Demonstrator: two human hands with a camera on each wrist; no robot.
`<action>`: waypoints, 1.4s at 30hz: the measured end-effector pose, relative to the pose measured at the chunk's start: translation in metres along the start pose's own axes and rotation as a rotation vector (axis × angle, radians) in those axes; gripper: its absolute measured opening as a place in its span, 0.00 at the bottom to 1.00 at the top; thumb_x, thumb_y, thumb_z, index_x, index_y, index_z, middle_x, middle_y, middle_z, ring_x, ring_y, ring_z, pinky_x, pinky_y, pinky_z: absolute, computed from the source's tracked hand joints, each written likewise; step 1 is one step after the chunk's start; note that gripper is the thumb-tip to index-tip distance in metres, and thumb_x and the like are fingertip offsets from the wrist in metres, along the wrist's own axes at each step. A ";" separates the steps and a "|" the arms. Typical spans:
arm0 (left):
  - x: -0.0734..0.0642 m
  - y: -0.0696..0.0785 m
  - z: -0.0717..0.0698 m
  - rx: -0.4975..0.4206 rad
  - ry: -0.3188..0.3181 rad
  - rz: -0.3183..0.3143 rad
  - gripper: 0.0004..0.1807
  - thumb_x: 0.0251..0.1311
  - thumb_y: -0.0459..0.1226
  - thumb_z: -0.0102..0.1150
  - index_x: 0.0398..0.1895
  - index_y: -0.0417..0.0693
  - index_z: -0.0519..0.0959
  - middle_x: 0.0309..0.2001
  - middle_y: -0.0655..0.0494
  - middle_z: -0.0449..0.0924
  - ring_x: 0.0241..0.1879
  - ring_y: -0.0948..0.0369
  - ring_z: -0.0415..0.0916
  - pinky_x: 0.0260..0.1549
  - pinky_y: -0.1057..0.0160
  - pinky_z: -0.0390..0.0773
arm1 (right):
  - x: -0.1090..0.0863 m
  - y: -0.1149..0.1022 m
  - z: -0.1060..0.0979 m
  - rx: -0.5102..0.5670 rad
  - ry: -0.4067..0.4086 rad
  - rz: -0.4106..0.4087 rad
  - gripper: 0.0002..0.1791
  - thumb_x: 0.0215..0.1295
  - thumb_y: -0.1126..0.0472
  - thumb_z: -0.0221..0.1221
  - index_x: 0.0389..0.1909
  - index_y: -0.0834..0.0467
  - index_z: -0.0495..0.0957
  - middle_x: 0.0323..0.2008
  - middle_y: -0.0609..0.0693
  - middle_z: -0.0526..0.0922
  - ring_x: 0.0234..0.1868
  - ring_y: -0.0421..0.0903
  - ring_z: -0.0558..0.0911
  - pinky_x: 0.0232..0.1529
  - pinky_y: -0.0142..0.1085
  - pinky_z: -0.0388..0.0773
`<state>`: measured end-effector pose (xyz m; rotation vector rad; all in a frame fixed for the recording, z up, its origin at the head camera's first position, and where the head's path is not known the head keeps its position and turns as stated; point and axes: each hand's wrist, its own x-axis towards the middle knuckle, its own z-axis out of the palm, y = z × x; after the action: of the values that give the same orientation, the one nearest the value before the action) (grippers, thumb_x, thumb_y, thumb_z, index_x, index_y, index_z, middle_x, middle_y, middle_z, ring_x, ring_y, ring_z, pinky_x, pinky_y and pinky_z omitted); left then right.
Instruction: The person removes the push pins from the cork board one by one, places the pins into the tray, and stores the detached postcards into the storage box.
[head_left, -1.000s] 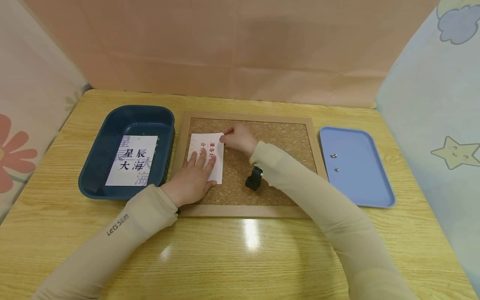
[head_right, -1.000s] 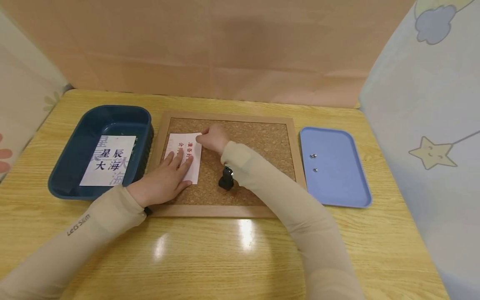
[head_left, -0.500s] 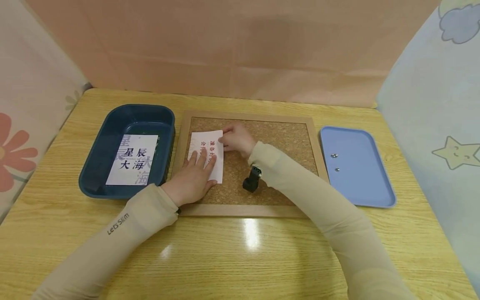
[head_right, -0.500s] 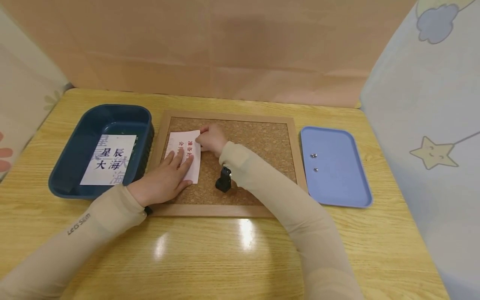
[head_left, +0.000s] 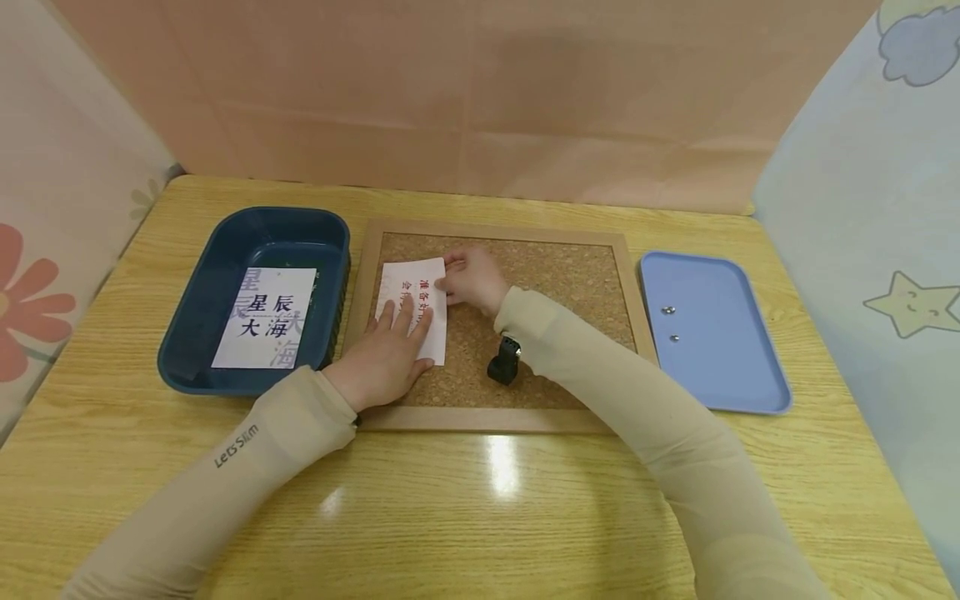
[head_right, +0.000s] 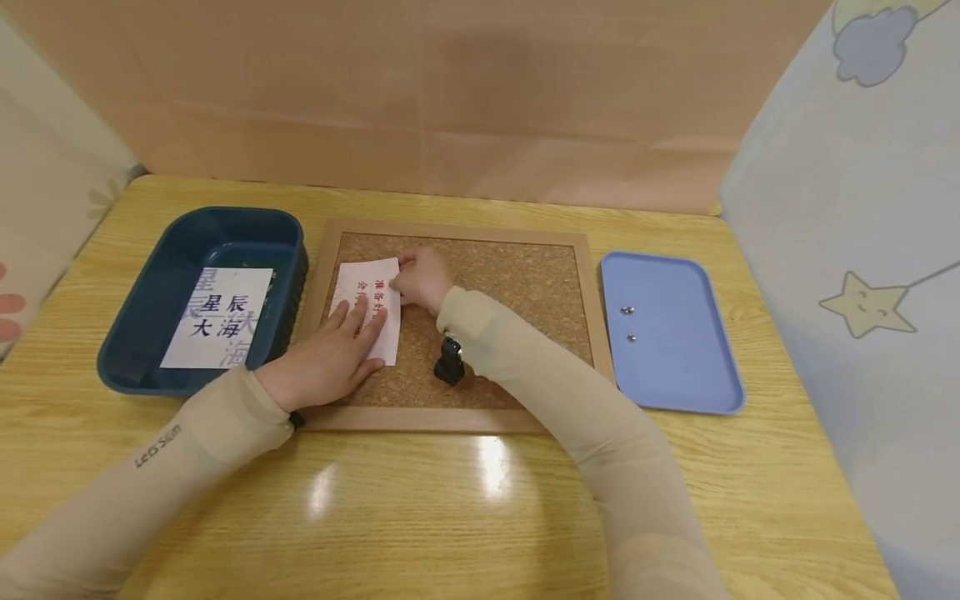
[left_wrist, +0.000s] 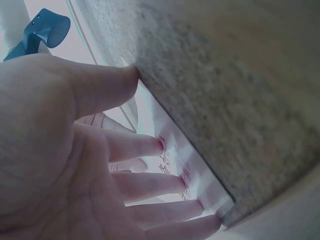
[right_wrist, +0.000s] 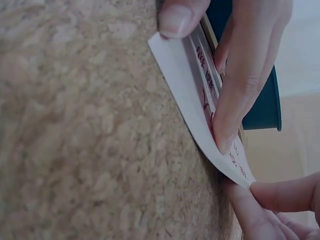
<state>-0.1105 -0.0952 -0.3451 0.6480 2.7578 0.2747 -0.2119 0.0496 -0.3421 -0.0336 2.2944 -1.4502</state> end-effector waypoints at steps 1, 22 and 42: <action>0.000 0.000 0.000 0.000 0.001 -0.001 0.35 0.70 0.44 0.50 0.72 0.34 0.54 0.72 0.27 0.46 0.69 0.30 0.46 0.64 0.37 0.58 | 0.001 0.000 0.000 0.009 0.000 0.003 0.23 0.59 0.73 0.59 0.57 0.71 0.72 0.47 0.66 0.82 0.42 0.55 0.84 0.38 0.36 0.83; -0.003 0.002 -0.006 -0.024 -0.038 -0.034 0.37 0.69 0.44 0.51 0.74 0.36 0.52 0.73 0.29 0.43 0.70 0.31 0.44 0.65 0.36 0.55 | 0.003 0.004 -0.003 0.103 0.004 0.053 0.20 0.59 0.75 0.59 0.54 0.71 0.73 0.45 0.63 0.81 0.34 0.49 0.84 0.40 0.37 0.83; -0.038 -0.023 -0.023 0.061 0.237 0.045 0.33 0.66 0.40 0.56 0.68 0.29 0.61 0.68 0.29 0.59 0.65 0.39 0.62 0.63 0.44 0.64 | 0.000 0.002 -0.003 0.096 0.000 0.098 0.26 0.61 0.72 0.57 0.61 0.68 0.68 0.40 0.62 0.81 0.21 0.43 0.79 0.31 0.35 0.83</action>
<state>-0.0945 -0.1360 -0.3196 0.7367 2.9902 0.2950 -0.2129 0.0530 -0.3431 0.1056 2.1909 -1.5073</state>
